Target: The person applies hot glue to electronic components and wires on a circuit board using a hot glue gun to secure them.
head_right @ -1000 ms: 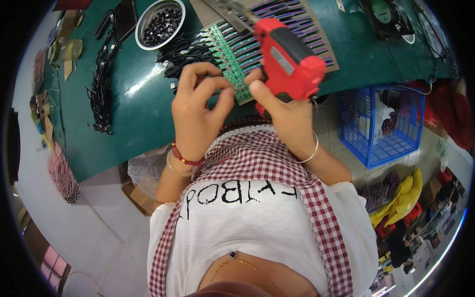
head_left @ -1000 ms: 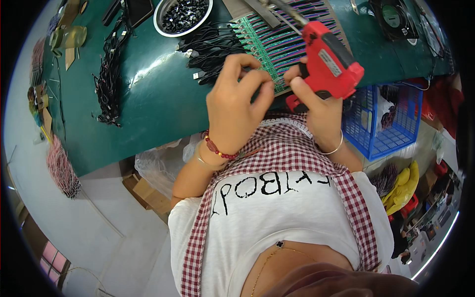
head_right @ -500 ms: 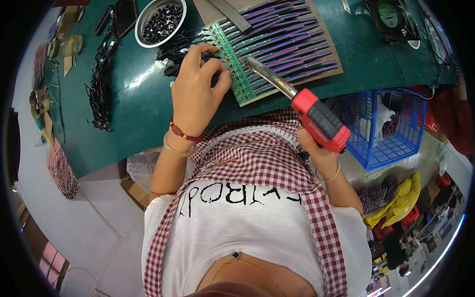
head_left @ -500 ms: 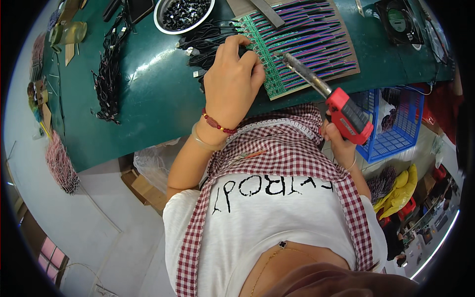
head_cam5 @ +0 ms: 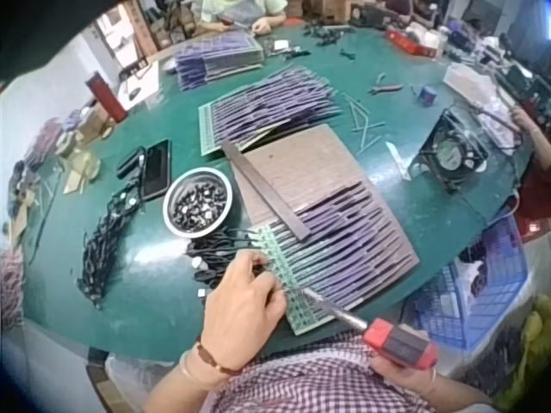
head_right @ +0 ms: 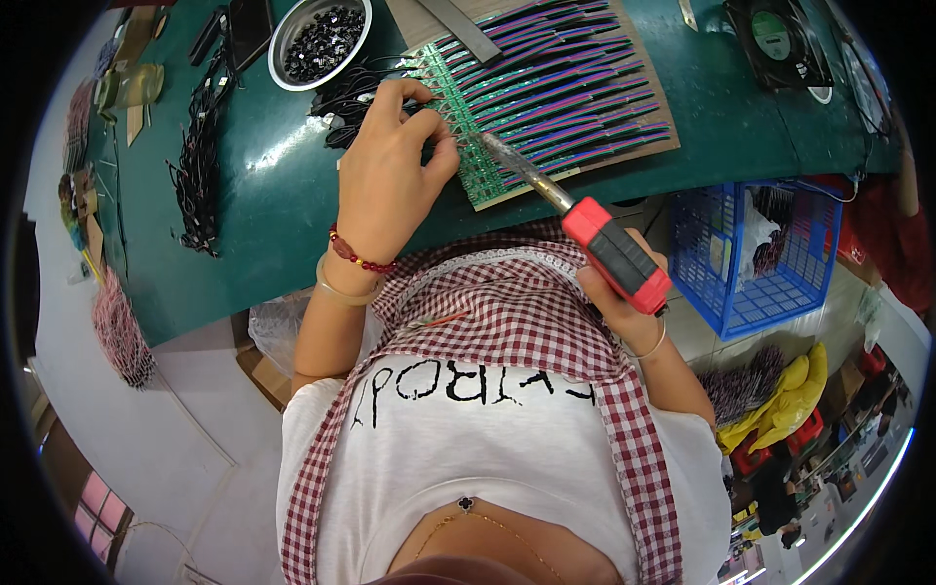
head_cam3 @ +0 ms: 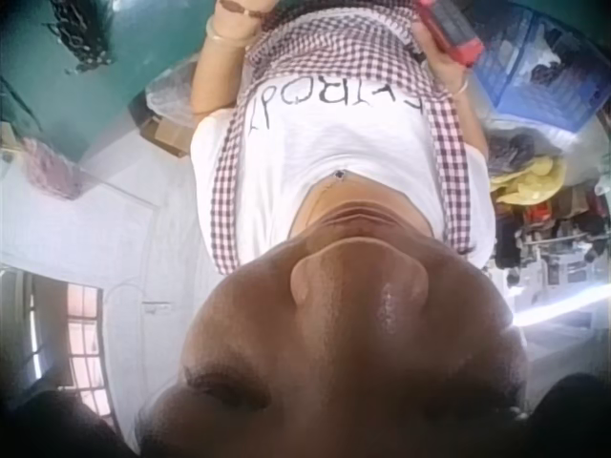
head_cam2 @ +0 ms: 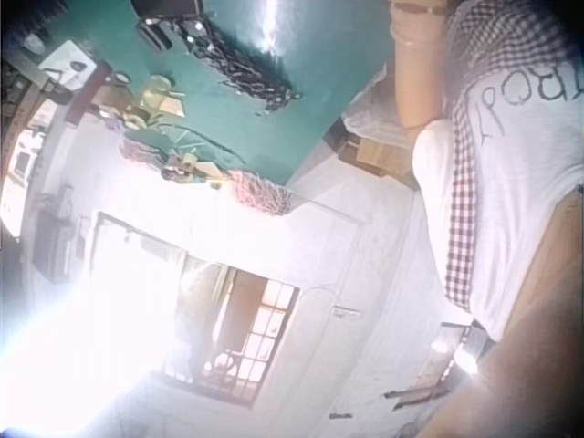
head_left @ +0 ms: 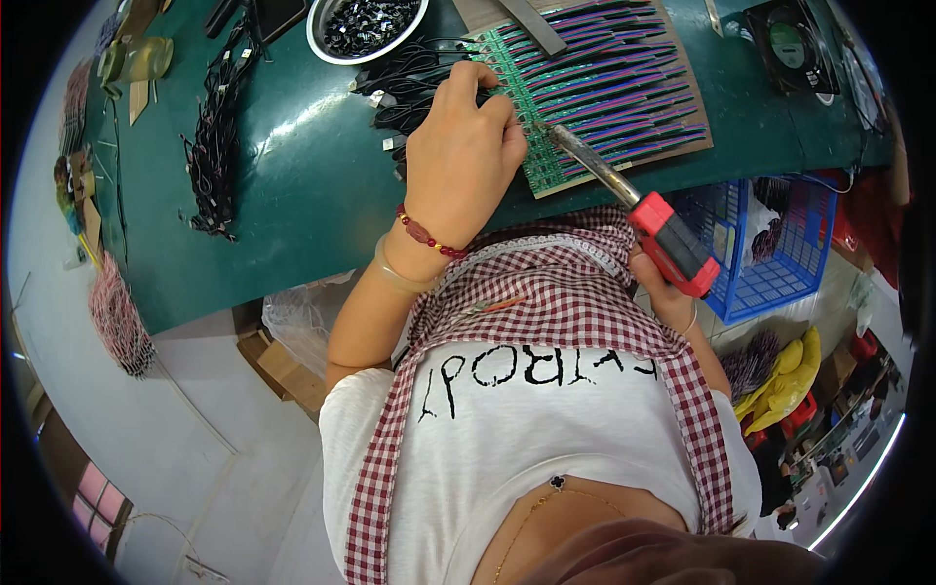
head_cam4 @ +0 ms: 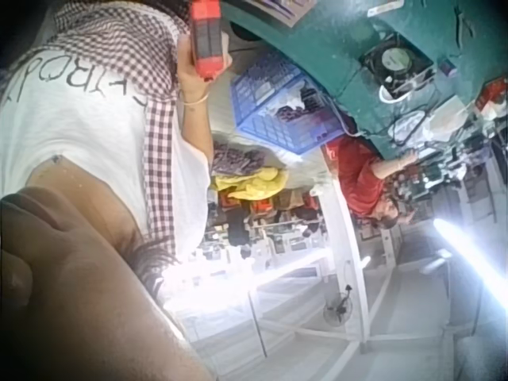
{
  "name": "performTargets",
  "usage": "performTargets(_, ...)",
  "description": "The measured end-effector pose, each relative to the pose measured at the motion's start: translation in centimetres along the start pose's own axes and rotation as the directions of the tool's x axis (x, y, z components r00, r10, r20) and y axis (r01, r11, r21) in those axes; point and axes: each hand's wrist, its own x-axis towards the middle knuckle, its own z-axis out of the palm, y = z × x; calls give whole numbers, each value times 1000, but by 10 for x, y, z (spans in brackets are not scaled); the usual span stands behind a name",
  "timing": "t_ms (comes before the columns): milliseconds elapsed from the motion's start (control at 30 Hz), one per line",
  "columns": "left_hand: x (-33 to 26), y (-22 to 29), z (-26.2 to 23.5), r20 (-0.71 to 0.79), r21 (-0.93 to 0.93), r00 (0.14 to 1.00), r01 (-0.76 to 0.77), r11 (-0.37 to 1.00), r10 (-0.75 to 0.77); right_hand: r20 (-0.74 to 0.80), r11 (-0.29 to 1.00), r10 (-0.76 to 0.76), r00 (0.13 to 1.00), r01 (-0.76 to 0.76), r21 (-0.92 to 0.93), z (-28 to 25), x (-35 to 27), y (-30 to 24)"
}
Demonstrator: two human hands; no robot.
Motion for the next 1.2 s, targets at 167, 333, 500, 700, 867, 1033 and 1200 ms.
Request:
performTargets(167,1,-1,-1,2,-13,1000,3,1000,-3,-59,994,53,997,-47,98,-1,-4,0)
performTargets(333,2,1,-3,49,14,999,13,1000,-14,-68,990,59,996,-50,131,-2,-4,2)
performTargets(500,2,1,-3,35,11,999,15,1000,-16,-78,990,56,995,-45,135,-1,-4,1)
performTargets(700,-1,-2,-4,19,-13,1000,-1,1000,1,-28,992,57,998,-53,110,-4,-5,5)
performTargets(867,0,-2,-4,49,-36,999,3,999,-2,-17,995,14,1000,-12,99,-4,-5,10)
performTargets(1033,0,-1,-2,37,-43,999,13,999,-12,-9,999,-40,999,40,5,-4,-4,9)
performTargets(1200,-2,0,-3,49,-44,998,33,998,-31,-89,996,-62,994,67,57,-1,-6,5)
